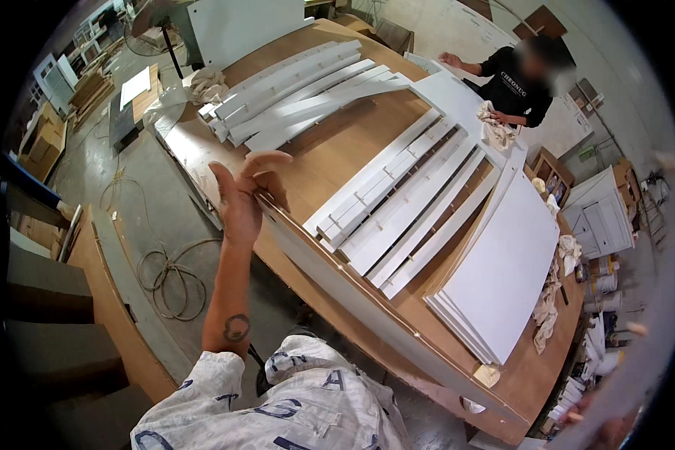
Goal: The person handles white boards at a large worktable, applies a white paste from a plastic bag to the edge of a wooden panel, and fits boards together.
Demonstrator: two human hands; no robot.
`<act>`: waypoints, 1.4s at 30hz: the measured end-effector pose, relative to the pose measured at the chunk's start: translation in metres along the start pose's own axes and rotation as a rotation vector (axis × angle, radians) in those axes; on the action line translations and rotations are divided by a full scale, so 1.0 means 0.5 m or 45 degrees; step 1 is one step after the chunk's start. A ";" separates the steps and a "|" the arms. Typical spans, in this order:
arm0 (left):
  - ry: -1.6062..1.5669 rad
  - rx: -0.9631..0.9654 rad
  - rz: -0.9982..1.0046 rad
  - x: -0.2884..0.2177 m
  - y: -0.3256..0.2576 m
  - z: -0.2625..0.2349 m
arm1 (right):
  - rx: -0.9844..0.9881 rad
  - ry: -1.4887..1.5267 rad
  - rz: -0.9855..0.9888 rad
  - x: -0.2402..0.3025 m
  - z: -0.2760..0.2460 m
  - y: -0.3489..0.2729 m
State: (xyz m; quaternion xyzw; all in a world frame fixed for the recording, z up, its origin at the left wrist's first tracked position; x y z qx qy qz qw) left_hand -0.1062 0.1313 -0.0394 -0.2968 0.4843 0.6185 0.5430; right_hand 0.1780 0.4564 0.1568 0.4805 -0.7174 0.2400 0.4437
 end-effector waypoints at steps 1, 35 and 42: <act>-0.025 -0.013 -0.033 -0.002 -0.002 -0.011 | 0.099 -0.106 -0.009 0.032 0.038 0.035; -0.328 -0.041 0.110 0.026 -0.014 -0.021 | 0.850 -0.940 -0.105 0.066 0.323 0.143; -0.371 -0.062 0.158 0.026 -0.016 -0.024 | 0.898 -0.940 -0.078 0.067 0.334 0.144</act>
Point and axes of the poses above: each hand's wrist, its own y-axis towards the middle knuckle, its own z-axis out of the palm, x = y × z, the point moved 3 cm from there along y, towards the middle knuckle, and after that the axes turned 10 degrees about -x, right-handed, at the moved point
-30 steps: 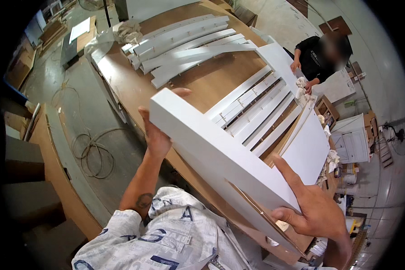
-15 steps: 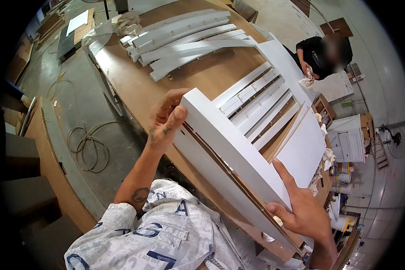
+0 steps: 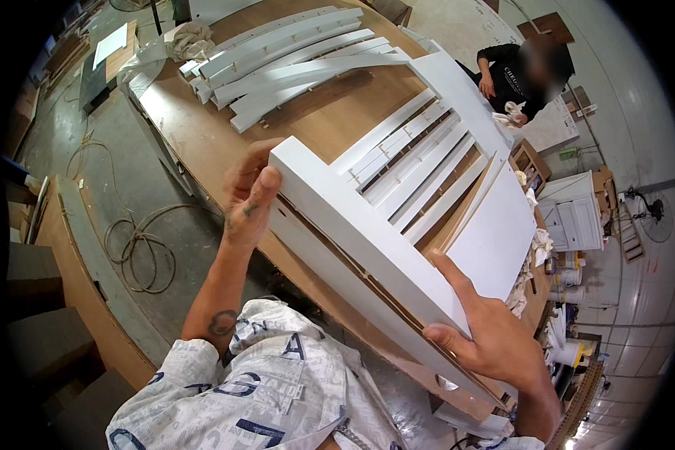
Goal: The person handles white boards at a large worktable, applies a white paste from a plastic bag to the edge of a wooden panel, and fits boards together.
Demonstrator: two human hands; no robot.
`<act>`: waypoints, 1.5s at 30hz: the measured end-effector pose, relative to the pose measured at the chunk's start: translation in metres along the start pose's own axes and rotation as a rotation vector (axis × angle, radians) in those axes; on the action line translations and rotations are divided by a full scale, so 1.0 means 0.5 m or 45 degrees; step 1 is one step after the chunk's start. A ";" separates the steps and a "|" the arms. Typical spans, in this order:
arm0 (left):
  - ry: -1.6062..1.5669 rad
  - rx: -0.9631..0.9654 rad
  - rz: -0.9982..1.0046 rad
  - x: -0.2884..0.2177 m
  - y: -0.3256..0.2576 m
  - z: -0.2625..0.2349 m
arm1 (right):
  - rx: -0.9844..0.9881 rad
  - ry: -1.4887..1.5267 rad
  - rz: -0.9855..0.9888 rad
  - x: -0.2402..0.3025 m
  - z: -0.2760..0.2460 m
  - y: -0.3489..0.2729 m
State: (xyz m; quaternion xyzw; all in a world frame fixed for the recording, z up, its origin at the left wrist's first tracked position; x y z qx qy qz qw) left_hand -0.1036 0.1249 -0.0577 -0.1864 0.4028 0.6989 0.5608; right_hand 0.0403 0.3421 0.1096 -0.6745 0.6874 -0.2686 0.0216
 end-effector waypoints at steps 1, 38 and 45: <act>-0.013 0.019 0.014 0.002 0.001 -0.005 | -0.003 0.003 0.004 0.002 0.000 0.000; 0.047 0.046 0.116 0.052 -0.007 -0.061 | -0.136 -0.167 0.032 0.007 0.041 -0.024; -0.001 -0.048 0.062 0.064 -0.007 -0.097 | -0.213 -0.245 -0.078 -0.009 0.012 -0.033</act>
Point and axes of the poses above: each hand's wrist, its own y-axis towards the middle knuckle, its own z-axis out of the palm, x = y × z, the point moved 3 cm from there along y, towards the middle knuckle, and after that the axes turned 10 degrees about -x, right-handed, at the moved point
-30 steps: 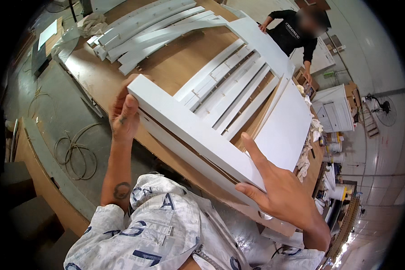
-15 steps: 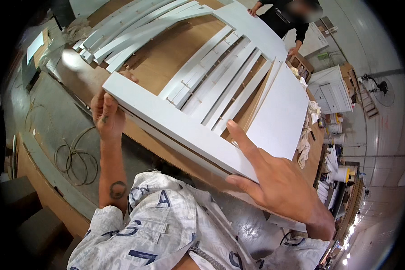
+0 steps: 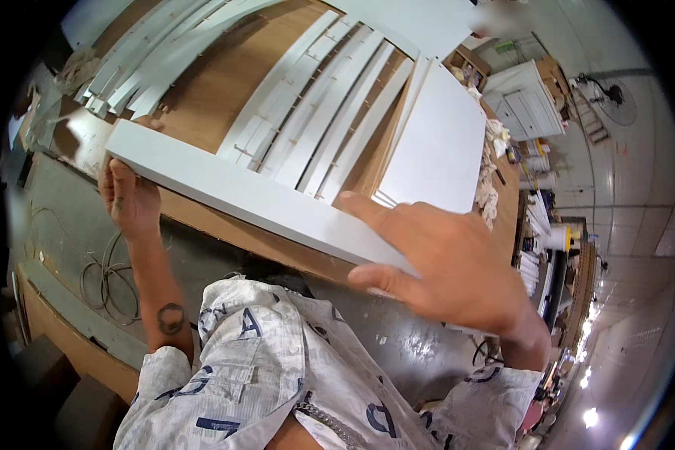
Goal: The person handles white boards at a large worktable, applies a white paste from a plastic bag to the edge of a wooden panel, and fits boards together.
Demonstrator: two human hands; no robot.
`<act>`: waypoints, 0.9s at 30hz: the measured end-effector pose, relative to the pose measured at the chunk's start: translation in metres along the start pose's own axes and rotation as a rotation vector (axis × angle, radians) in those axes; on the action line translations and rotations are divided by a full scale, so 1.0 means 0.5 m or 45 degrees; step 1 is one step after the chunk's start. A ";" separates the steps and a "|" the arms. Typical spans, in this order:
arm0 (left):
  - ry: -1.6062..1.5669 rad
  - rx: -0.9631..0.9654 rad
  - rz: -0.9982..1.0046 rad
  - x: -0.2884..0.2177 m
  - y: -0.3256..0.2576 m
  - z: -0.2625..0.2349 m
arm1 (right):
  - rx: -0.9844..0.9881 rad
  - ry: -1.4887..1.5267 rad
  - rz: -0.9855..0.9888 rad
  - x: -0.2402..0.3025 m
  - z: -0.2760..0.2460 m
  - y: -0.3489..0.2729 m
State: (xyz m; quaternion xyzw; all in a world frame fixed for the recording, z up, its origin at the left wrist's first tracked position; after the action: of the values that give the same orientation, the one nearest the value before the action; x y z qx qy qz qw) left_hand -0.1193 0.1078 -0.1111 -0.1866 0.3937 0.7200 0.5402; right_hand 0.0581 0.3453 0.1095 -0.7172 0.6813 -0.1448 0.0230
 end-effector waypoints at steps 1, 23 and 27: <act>0.009 0.019 0.015 -0.008 0.004 0.003 | -0.058 0.065 -0.054 -0.012 -0.002 -0.007; -0.059 0.116 -0.171 0.015 0.066 0.040 | -0.952 0.175 0.694 -0.273 0.087 -0.242; 0.333 0.070 -0.012 -0.052 0.051 0.102 | -0.805 -0.048 0.821 -0.266 0.087 -0.246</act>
State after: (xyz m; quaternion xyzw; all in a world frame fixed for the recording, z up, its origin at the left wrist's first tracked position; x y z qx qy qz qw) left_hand -0.1259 0.1281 -0.0522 -0.2659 0.4796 0.6759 0.4924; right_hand 0.1838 0.4777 0.0725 -0.4427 0.8801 0.0980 -0.1408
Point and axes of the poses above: each hand's wrist, its own y-axis towards the middle knuckle, its own z-axis out of the palm, x = y × z, the point moved 3 cm from there along y, towards the middle knuckle, and after that the axes turned 10 degrees about -x, right-handed, at the moved point
